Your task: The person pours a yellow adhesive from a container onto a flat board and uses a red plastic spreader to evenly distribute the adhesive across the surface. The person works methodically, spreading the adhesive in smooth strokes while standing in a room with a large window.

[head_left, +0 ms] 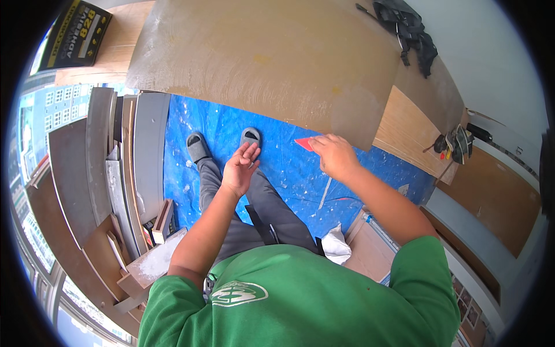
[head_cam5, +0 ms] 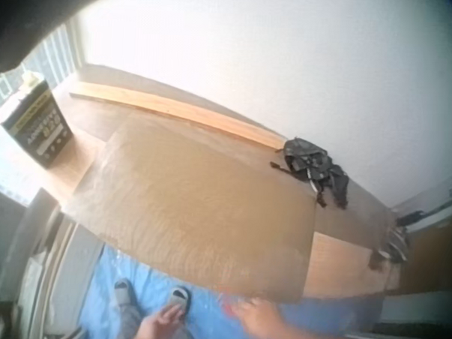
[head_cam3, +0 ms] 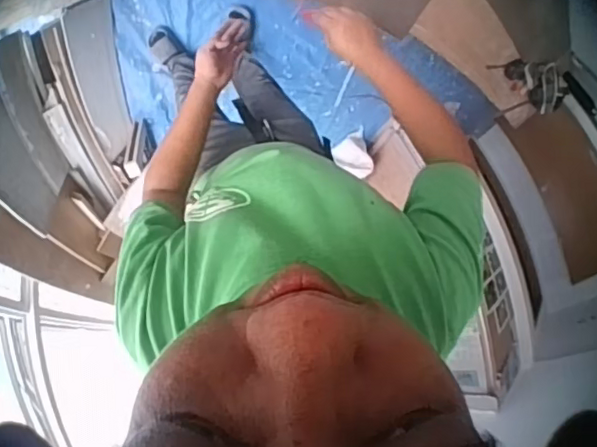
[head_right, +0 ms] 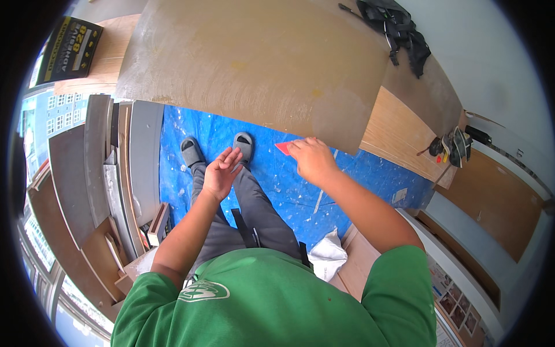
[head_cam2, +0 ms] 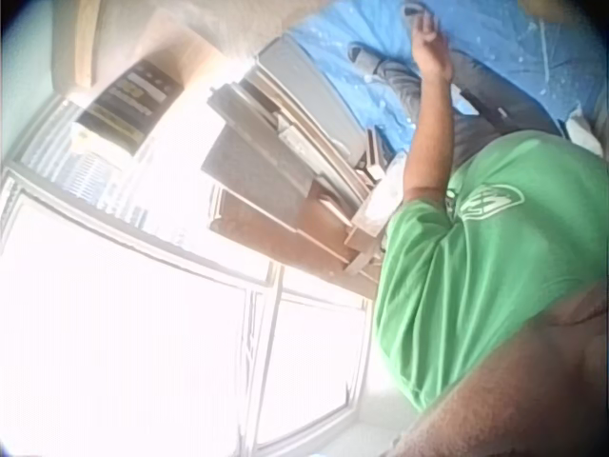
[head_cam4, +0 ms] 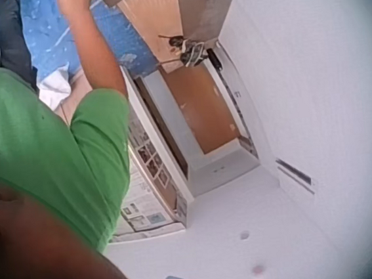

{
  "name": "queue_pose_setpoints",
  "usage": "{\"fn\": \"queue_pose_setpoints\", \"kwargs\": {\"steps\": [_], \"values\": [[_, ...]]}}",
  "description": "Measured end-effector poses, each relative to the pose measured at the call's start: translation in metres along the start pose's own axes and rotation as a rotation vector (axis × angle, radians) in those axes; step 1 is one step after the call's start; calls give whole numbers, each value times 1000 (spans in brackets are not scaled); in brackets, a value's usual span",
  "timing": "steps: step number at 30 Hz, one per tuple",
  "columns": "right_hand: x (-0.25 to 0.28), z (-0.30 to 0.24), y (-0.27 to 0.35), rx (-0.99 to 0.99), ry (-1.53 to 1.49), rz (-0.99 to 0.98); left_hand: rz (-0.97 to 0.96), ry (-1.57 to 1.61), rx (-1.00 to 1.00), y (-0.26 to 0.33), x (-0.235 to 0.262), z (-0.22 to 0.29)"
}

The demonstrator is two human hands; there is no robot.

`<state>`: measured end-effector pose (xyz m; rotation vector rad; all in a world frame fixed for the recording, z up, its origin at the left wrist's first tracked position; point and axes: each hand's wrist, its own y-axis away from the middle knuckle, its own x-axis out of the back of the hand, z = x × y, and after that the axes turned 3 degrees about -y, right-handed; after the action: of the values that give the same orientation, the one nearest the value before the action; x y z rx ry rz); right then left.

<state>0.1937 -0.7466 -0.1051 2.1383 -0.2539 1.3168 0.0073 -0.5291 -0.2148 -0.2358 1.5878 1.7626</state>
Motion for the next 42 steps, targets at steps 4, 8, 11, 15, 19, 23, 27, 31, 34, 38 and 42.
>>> {"fn": "queue_pose_setpoints", "kwargs": {"steps": [4,8,11,15,19,23,27,31,34,38,42], "values": [[32,2,23,-136,-302,39,36,-38,-21,6,15,3],[99,14,19,-289,-615,133,89,-83,-16,16,32,0],[109,51,-6,-297,-656,384,109,-115,-10,22,41,-6],[102,101,-60,-280,-462,621,133,-127,-28,31,46,-10],[58,144,-80,-280,1,704,164,-131,-73,43,51,-9],[21,139,-46,-274,230,458,223,-81,-125,63,62,-10],[44,123,-14,-271,166,346,237,-59,-161,80,79,-17],[59,129,7,-382,-197,449,232,-45,-178,91,80,-18],[58,143,16,-527,-822,528,193,-109,-182,91,77,-21],[57,138,25,-597,-1182,550,130,-206,-212,87,73,-23],[28,123,22,-376,-194,685,142,-204,-179,88,72,-58]]}}
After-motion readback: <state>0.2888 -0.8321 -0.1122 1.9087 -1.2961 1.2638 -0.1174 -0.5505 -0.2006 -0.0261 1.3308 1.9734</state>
